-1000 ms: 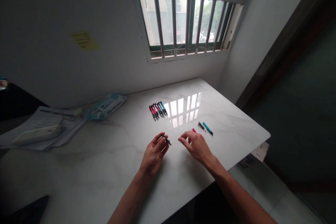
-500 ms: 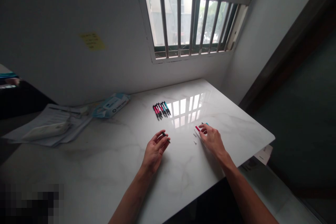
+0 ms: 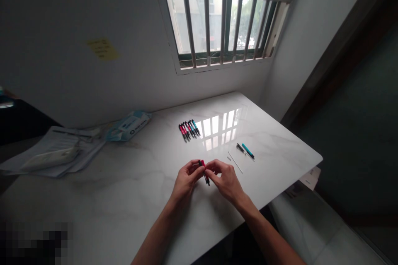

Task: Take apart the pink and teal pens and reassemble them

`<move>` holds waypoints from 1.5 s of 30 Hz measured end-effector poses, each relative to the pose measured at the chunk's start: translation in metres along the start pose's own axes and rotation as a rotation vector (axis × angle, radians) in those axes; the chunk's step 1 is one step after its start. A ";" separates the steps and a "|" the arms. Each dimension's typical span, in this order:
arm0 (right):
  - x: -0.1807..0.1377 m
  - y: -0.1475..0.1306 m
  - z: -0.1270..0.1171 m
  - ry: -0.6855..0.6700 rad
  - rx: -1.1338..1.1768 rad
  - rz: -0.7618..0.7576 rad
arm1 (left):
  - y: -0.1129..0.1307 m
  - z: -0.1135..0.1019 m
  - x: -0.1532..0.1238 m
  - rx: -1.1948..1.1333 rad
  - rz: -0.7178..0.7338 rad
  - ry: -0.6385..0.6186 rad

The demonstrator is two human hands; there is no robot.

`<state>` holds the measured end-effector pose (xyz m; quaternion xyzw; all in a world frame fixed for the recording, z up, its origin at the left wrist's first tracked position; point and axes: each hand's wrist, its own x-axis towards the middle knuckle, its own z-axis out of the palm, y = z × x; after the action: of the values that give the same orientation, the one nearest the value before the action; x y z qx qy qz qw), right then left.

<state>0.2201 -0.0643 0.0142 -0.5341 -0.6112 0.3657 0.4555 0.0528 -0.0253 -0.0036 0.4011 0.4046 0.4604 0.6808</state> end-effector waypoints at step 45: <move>0.003 0.036 -0.080 0.123 -0.458 0.006 | 0.018 0.000 -0.006 0.562 0.235 -0.023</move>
<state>0.3072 -0.0587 0.0068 -0.6468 -0.6476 0.1855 0.3577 0.0459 -0.0263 0.0140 0.6227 0.4594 0.4015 0.4899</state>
